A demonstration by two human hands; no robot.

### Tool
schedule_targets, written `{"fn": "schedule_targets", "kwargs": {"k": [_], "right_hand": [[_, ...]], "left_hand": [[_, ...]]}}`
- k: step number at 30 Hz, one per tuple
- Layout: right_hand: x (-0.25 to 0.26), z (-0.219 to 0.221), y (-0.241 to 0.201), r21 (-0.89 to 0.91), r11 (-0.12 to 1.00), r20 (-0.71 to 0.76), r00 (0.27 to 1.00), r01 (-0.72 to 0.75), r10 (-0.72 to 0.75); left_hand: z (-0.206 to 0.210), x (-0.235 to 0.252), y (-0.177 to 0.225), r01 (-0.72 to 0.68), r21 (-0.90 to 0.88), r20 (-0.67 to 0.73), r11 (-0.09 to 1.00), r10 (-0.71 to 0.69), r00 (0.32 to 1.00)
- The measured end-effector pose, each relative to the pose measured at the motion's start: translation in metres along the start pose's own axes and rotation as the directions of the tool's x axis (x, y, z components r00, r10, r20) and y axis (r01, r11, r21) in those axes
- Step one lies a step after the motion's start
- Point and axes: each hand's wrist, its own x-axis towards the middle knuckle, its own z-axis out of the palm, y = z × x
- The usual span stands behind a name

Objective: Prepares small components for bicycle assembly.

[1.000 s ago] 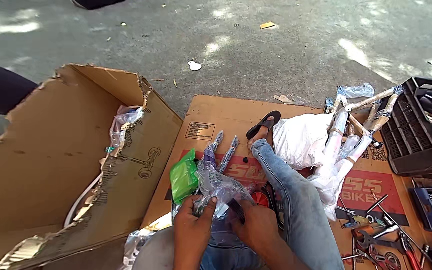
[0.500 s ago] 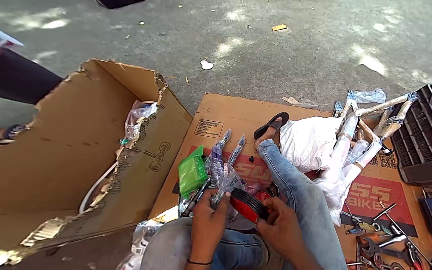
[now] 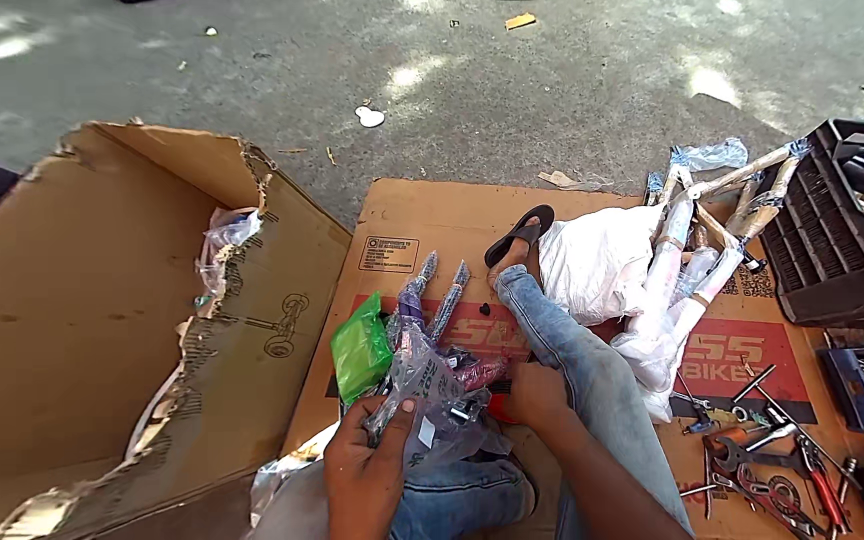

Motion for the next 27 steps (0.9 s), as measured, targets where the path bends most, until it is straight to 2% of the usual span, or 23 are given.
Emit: {"fn": "schedule_targets", "kwargs": {"k": [3, 6, 8, 10, 11, 12, 13, 14, 15, 16, 17, 19, 21, 22, 23, 24, 25, 27], "right_hand": [[0.027, 0.044, -0.002, -0.082, 0.995, 0.187, 0.981, 0.062, -0.046], [0.040, 0.064, 0.008, -0.061, 0.997, 0.242, 0.970, 0.054, -0.038], [0.040, 0.060, 0.009, 0.015, 0.999, 0.145, 0.989, 0.041, -0.042], [0.026, 0.045, 0.005, 0.172, 0.979, -0.110, 0.990, 0.108, -0.089], [0.013, 0.038, 0.004, 0.258, 0.939, -0.289, 0.946, 0.227, -0.149], [-0.002, 0.034, 0.002, 0.304, 0.859, -0.480, 0.845, 0.412, -0.235], [-0.016, 0.031, 0.000, 0.309, 0.743, -0.605, 0.725, 0.594, -0.328], [-0.031, 0.030, -0.003, 0.322, 0.611, -0.636, 0.643, 0.723, -0.426], [-0.043, 0.033, -0.006, 0.348, 0.499, -0.612, 0.596, 0.793, -0.520], [-0.051, 0.041, -0.009, 0.385, 0.440, -0.562, 0.585, 0.811, -0.585], [-0.054, 0.052, -0.011, 0.432, 0.443, -0.499, 0.618, 0.785, -0.608], [-0.056, 0.061, -0.017, 0.511, 0.595, -0.338, 0.782, 0.620, -0.524], [-0.070, 0.030, -0.028, 0.505, 0.776, -0.131, 0.923, 0.377, -0.363], [-0.086, 0.003, -0.030, 0.496, 0.832, 0.007, 0.957, 0.248, -0.289], [-0.101, -0.014, -0.023, 0.515, 0.843, 0.097, 0.967, 0.153, -0.235], [-0.114, -0.011, -0.001, 0.526, 0.831, 0.090, 0.961, 0.179, -0.263], [-0.129, 0.001, 0.031, 0.511, 0.806, 0.010, 0.936, 0.298, -0.353], [-0.157, 0.050, 0.096, 0.450, 0.711, -0.330, 0.841, 0.540, -0.429]], "left_hand": [[0.000, -0.001, 0.000, -0.018, -0.015, 0.018, 1.000, 0.018, 1.000], [0.001, -0.001, 0.000, -0.036, -0.035, 0.029, 0.999, 0.037, 0.999], [0.001, -0.002, -0.001, -0.033, -0.055, 0.044, 0.998, 0.035, 0.998], [0.001, -0.002, -0.002, -0.019, -0.065, 0.062, 0.998, 0.023, 0.998], [0.002, -0.003, -0.003, -0.013, -0.068, 0.068, 0.998, 0.018, 0.997], [0.003, -0.004, -0.003, -0.011, -0.073, 0.077, 0.997, 0.016, 0.997], [0.005, -0.005, -0.003, -0.013, -0.075, 0.092, 0.997, 0.020, 0.996], [0.007, -0.006, -0.003, -0.017, -0.079, 0.110, 0.997, 0.026, 0.994], [0.009, -0.008, -0.002, -0.022, -0.087, 0.132, 0.996, 0.033, 0.991], [0.012, -0.011, 0.000, -0.028, -0.100, 0.153, 0.995, 0.043, 0.987], [0.015, -0.014, 0.003, -0.034, -0.122, 0.176, 0.992, 0.055, 0.983], [0.021, -0.024, 0.016, -0.058, -0.145, 0.250, 0.988, 0.093, 0.964], [0.025, -0.041, 0.031, -0.106, -0.072, 0.382, 0.992, 0.126, 0.916], [0.027, -0.051, 0.039, -0.141, 0.013, 0.457, 0.990, 0.119, 0.882], [0.030, -0.062, 0.046, -0.190, 0.099, 0.531, 0.977, 0.110, 0.840], [0.035, -0.072, 0.052, -0.242, 0.149, 0.603, 0.959, 0.106, 0.790], [0.041, -0.082, 0.057, -0.285, 0.162, 0.665, 0.945, 0.109, 0.739], [0.056, -0.105, 0.057, -0.354, 0.118, 0.744, 0.928, 0.154, 0.650]]}}
